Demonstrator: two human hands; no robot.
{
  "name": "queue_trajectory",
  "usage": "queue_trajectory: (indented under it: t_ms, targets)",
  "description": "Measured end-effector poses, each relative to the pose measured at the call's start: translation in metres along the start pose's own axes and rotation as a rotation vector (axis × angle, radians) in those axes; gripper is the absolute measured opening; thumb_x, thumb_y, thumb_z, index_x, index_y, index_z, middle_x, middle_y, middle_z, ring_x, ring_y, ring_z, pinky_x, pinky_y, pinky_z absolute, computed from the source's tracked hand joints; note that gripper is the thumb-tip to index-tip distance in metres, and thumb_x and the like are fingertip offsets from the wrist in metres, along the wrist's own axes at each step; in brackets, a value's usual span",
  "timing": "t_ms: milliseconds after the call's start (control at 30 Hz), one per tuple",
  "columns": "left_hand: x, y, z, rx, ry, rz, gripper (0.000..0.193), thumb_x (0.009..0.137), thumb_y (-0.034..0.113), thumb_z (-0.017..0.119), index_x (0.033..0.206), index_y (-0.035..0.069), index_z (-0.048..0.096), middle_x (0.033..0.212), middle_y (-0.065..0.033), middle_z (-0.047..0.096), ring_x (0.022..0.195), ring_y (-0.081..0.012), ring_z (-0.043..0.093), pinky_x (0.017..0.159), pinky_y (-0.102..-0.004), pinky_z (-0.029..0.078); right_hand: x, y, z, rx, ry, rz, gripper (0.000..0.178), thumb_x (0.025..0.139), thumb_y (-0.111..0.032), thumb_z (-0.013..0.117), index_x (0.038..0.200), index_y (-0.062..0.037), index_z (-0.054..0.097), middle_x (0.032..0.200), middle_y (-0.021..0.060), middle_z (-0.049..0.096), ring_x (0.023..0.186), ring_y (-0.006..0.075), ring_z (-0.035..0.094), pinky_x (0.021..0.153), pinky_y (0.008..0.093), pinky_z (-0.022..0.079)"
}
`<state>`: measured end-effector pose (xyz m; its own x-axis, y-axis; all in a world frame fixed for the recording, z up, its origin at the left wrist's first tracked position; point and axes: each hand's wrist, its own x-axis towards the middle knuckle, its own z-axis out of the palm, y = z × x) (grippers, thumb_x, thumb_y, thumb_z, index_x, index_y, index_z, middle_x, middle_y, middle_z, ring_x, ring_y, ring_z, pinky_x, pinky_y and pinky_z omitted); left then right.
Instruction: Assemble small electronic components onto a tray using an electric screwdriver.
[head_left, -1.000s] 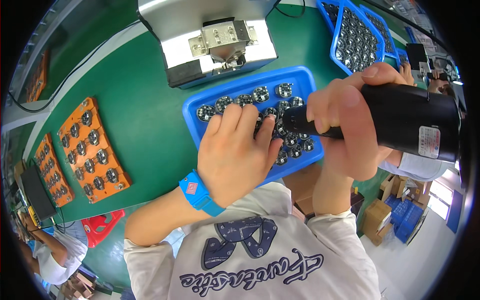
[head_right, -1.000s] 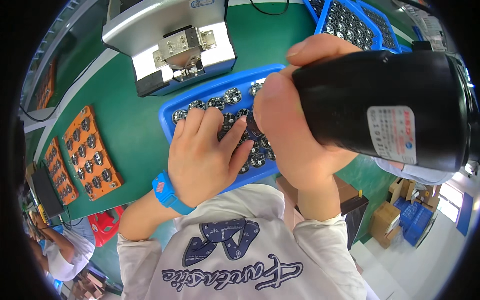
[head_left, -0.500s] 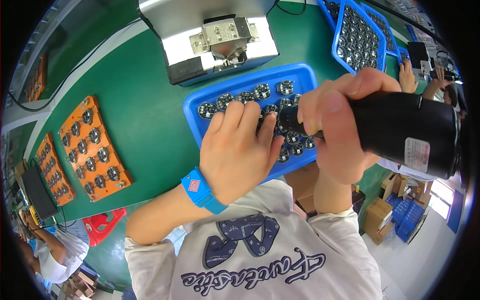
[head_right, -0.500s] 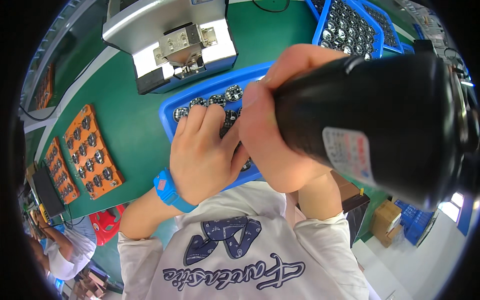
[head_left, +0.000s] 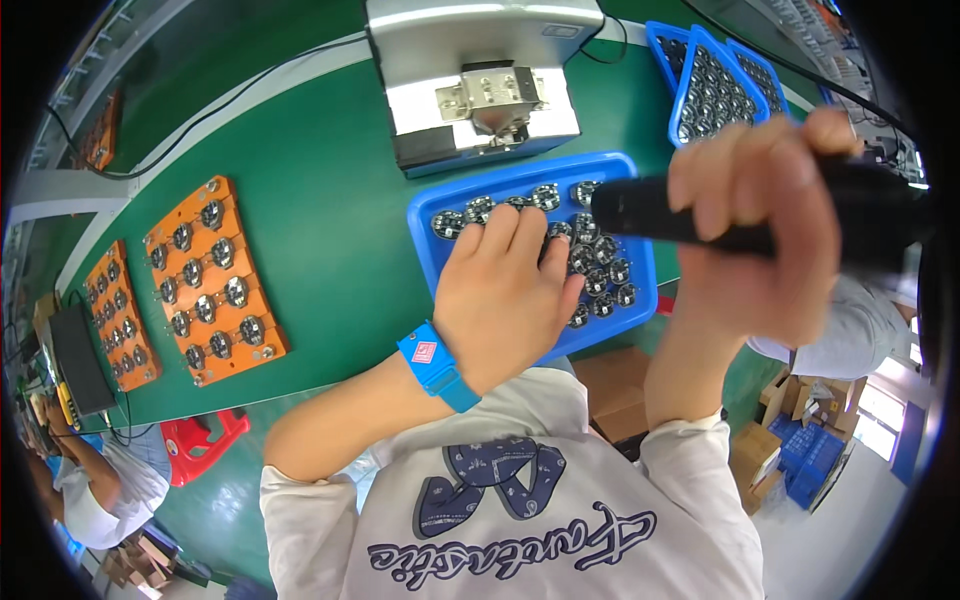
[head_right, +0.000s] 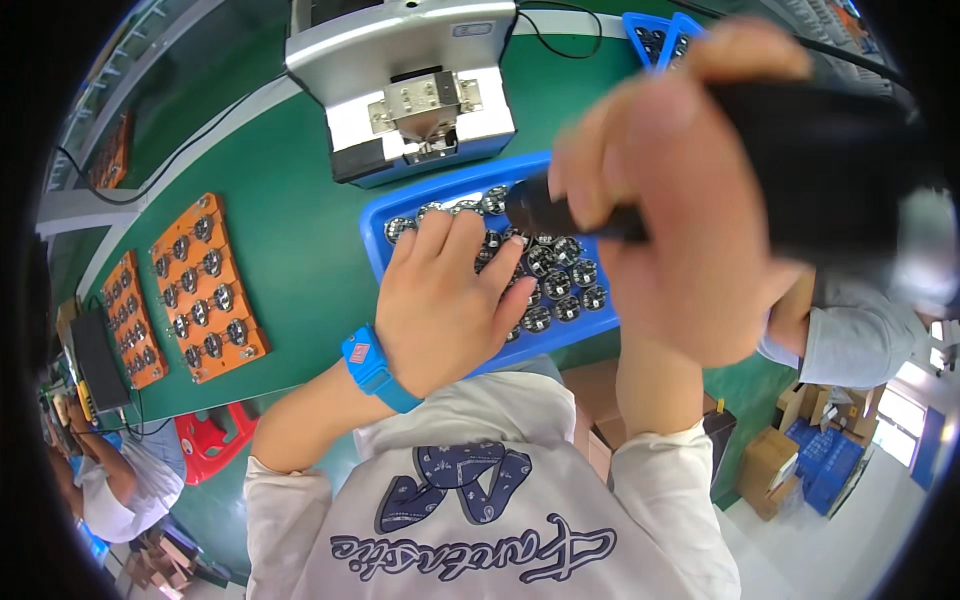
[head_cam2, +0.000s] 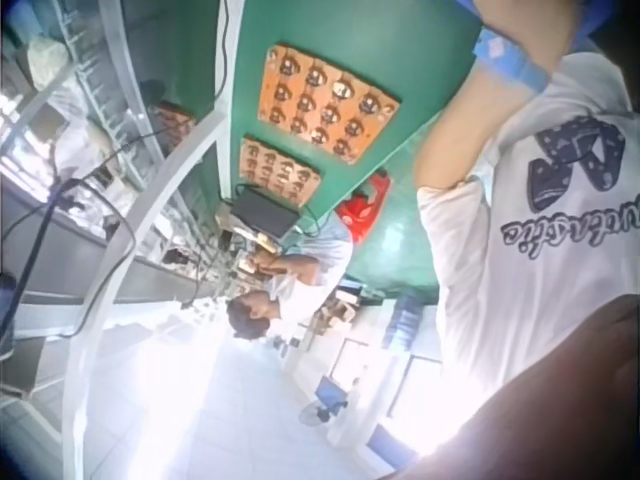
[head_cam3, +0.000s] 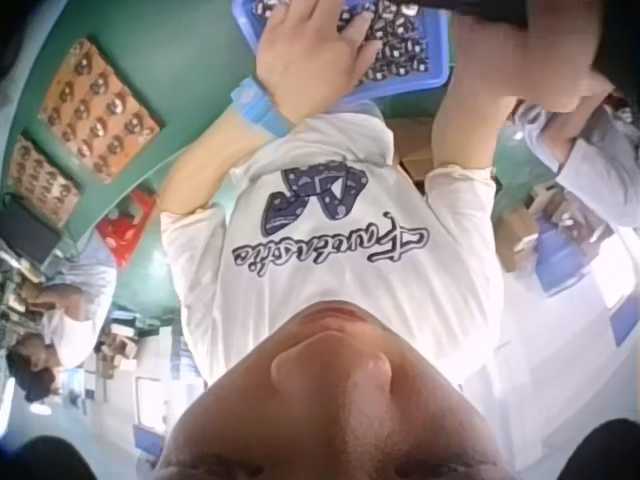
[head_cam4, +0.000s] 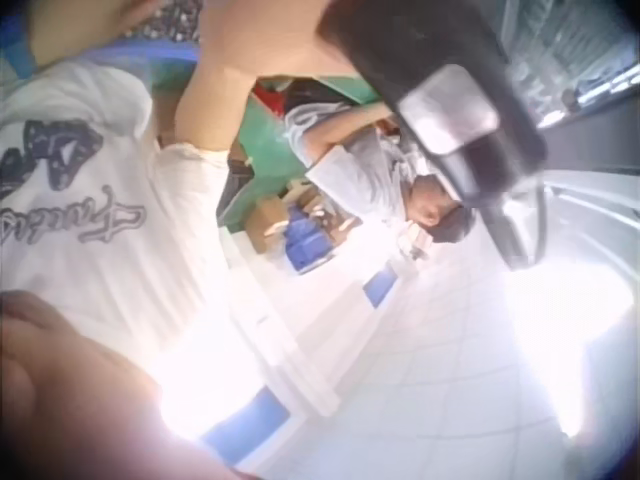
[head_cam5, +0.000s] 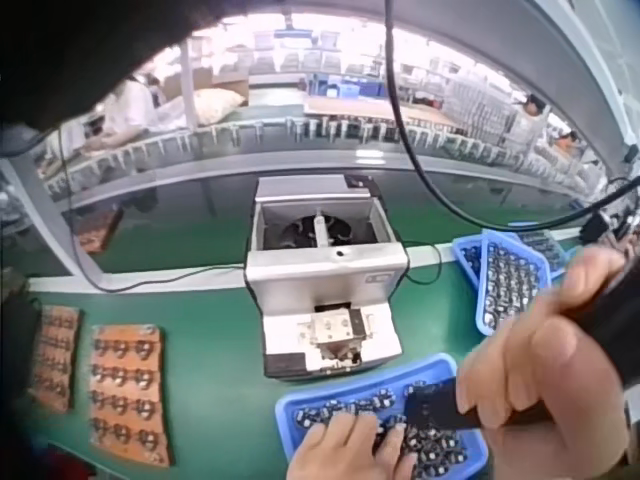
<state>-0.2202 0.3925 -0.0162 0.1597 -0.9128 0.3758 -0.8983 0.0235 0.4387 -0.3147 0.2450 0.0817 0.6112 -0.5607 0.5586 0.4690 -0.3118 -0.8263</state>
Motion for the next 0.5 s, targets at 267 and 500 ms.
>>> queue_trajectory:
  t_ms: [267, 500]
  targets:
    - [-0.012, 0.001, -0.002, -0.118, 0.045, -0.051, 0.032, 0.082, 0.028, 0.078, 0.101, 0.002, 0.075, 0.098, -0.0104, 0.056, 0.097, -0.0295, 0.055, 0.074, -0.0406, 0.044, 0.069, 0.041, 0.025, -0.05, -0.44, -0.356, 0.033, 0.094, -0.006, 0.048, 0.12, 0.0119, 0.056, 0.094, 0.0115, 0.051, 0.078, 0.0226, 0.053, 0.075, 0.0418, 0.048]
    - [-0.021, 0.001, -0.009, -0.13, 0.058, -0.069, 0.035, 0.082, 0.028, 0.078, 0.106, 0.002, 0.076, 0.097, -0.0093, 0.056, 0.093, -0.0283, 0.054, 0.072, -0.0404, 0.043, 0.056, 0.045, 0.029, -0.066, -0.312, -0.23, 0.034, 0.095, -0.007, 0.049, 0.125, 0.008, 0.054, 0.088, 0.0104, 0.05, 0.071, 0.0221, 0.052, 0.07, 0.0403, 0.047]
